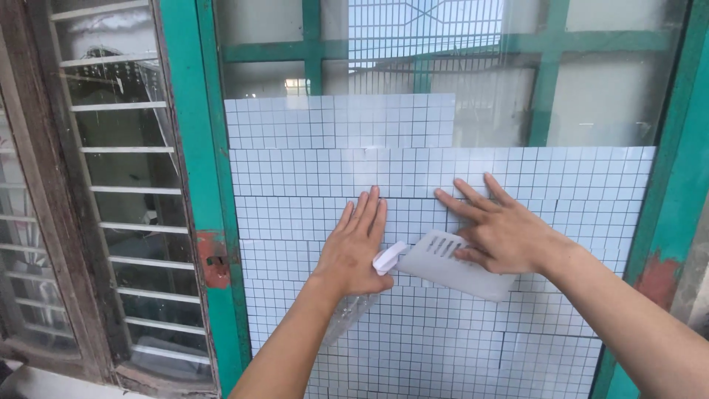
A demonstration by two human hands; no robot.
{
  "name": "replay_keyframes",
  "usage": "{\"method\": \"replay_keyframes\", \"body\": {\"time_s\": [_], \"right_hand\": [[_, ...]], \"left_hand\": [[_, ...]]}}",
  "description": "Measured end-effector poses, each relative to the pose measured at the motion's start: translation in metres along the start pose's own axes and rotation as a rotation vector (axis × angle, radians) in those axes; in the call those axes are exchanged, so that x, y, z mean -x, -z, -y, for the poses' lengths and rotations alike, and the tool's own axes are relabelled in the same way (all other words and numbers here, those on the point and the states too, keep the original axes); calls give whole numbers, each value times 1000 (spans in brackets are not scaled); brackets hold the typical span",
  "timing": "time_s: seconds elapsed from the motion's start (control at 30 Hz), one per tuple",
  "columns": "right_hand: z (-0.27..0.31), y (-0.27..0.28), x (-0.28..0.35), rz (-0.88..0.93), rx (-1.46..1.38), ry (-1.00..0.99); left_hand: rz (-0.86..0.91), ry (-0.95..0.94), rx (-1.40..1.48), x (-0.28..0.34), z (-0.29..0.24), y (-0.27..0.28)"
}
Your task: Applying a grid-patterned adhesive film to a glass door using a spray bottle and a squeegee
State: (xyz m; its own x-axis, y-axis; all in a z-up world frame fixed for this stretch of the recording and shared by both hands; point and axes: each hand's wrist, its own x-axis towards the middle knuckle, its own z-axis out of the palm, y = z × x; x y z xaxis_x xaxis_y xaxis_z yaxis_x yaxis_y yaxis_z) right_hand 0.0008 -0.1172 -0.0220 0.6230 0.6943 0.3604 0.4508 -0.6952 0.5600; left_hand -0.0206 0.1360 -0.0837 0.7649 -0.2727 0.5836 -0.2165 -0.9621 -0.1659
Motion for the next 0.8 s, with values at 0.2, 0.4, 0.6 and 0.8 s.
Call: {"method": "replay_keyframes", "body": {"time_s": [0.2, 0.4, 0.6, 0.8], "right_hand": [[-1, -17, 14, 55, -27, -71], [-5, -31, 25, 36, -71, -122], [3, -33, 24, 33, 8, -100], [16, -19, 19, 80, 55, -130]], "left_hand": [[57, -8, -1, -2, -1, 7], [63, 0, -11, -3, 0, 6], [86, 10, -31, -4, -3, 8], [63, 7, -72, -5, -1, 5]]}}
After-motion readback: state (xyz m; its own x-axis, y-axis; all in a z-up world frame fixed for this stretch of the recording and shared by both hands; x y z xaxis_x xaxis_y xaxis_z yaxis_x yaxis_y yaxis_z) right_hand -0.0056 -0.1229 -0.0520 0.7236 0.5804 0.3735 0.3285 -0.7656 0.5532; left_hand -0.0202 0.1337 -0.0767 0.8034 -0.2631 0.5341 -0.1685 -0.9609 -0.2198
